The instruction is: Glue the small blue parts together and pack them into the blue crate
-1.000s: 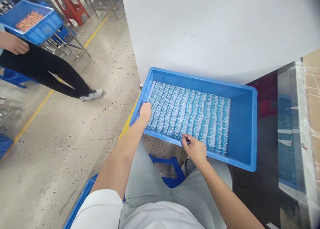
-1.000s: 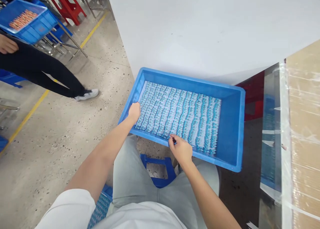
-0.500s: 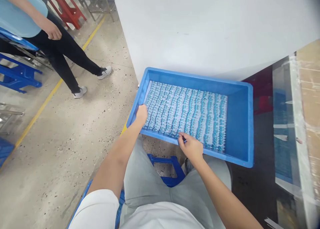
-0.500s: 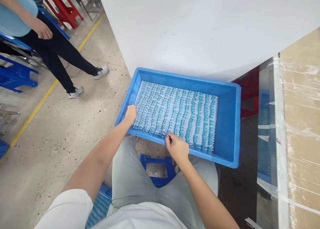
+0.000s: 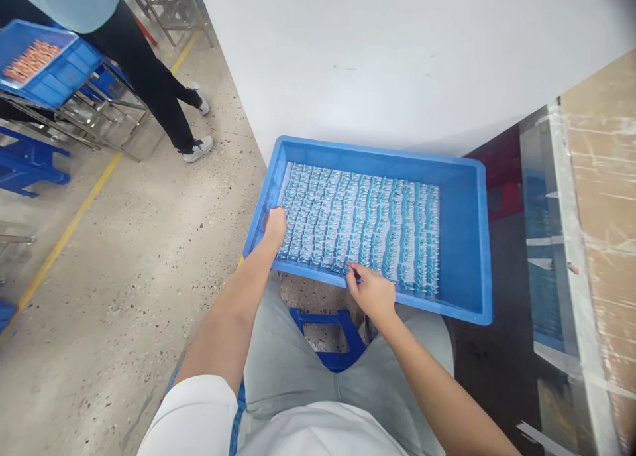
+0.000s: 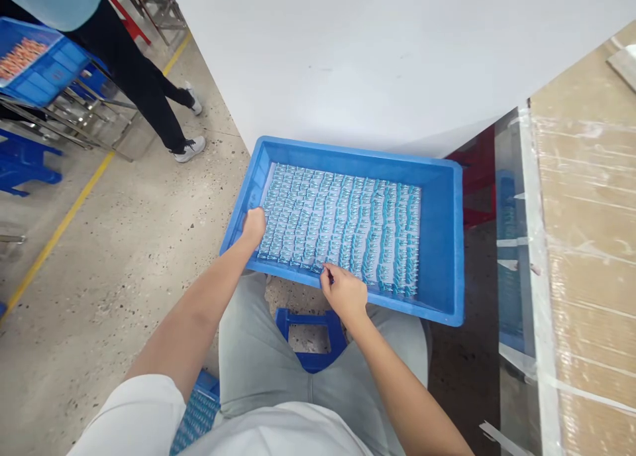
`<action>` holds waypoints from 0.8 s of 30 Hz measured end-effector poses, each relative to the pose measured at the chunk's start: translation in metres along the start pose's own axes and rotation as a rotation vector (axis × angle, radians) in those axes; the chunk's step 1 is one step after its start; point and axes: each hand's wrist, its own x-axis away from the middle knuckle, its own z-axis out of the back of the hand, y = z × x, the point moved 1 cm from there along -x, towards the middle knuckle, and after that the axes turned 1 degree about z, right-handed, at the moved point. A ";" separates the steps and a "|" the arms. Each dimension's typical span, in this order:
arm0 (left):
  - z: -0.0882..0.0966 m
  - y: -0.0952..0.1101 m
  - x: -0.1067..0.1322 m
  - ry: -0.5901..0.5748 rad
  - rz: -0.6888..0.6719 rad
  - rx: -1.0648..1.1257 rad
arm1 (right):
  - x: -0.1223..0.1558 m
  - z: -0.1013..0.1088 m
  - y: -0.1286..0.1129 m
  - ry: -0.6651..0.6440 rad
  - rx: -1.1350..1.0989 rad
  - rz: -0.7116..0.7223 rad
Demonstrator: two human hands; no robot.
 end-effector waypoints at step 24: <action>-0.001 -0.001 0.000 0.050 -0.038 0.026 | 0.000 -0.002 0.000 -0.010 0.000 -0.007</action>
